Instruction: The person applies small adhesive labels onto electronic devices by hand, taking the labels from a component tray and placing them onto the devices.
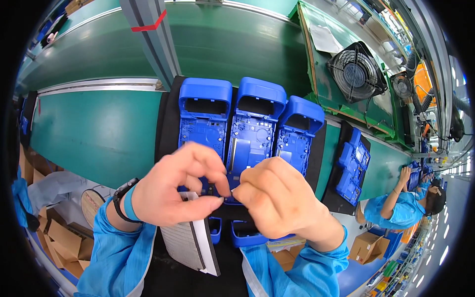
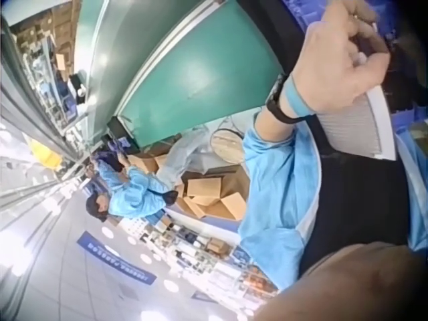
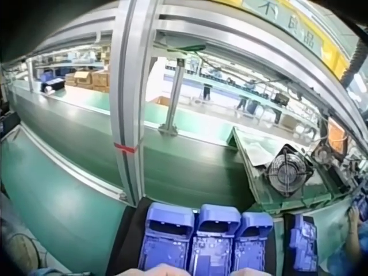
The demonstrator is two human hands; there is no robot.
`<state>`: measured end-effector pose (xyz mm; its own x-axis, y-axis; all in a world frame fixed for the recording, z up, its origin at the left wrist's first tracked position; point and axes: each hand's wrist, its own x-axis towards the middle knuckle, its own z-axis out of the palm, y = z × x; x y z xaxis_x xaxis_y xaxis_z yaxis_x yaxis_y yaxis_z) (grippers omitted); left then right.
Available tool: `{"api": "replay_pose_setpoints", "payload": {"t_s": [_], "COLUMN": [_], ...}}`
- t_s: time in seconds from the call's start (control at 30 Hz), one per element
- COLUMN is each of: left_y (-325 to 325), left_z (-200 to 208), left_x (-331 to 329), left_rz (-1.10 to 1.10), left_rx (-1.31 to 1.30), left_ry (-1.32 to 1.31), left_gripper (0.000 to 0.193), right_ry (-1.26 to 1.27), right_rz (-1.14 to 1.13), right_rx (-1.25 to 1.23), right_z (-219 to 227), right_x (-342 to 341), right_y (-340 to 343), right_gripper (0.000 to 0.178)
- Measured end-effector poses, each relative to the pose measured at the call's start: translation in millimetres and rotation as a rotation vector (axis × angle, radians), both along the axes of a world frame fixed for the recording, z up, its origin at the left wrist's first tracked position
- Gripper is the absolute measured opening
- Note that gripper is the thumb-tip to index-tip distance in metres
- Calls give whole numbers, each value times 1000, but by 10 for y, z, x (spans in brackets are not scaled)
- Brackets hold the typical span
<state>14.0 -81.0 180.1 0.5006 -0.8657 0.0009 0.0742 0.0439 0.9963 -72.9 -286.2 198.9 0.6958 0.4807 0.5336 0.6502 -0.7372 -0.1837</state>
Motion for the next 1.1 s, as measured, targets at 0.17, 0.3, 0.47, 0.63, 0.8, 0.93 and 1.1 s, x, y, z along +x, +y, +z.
{"api": "replay_pose_setpoints", "payload": {"t_s": [0.17, 0.3, 0.47, 0.63, 0.8, 0.93, 1.1], "left_y": [207, 631, 1147, 1255, 1281, 1327, 1278], "left_z": [-204, -460, -804, -1023, -1107, -1161, -1172], "left_x": [46, 264, 431, 385, 309, 315, 295], "left_rz": [390, 560, 536, 489, 532, 533, 561], "left_rx": [-223, -317, -322, -351, -332, -322, -308], "left_ry": [208, 380, 574, 610, 641, 625, 634], "left_gripper": [38, 31, 23, 19, 19, 20, 20], "right_ry": [172, 304, 441, 447, 516, 530, 545], "right_rz": [-156, -349, -396, -412, -383, -373, -367], "right_rx": [196, 143, 110, 31, 18, -16, -88], "right_z": [19, -125, -275, -381, -392, -383, -401], "right_x": [-182, -540, -721, -693, -752, -742, -721], "right_y": [-262, -609, -607, -628, -658, -659, -678], "right_gripper": [14, 11, 16, 22, 25, 25, 29]}}
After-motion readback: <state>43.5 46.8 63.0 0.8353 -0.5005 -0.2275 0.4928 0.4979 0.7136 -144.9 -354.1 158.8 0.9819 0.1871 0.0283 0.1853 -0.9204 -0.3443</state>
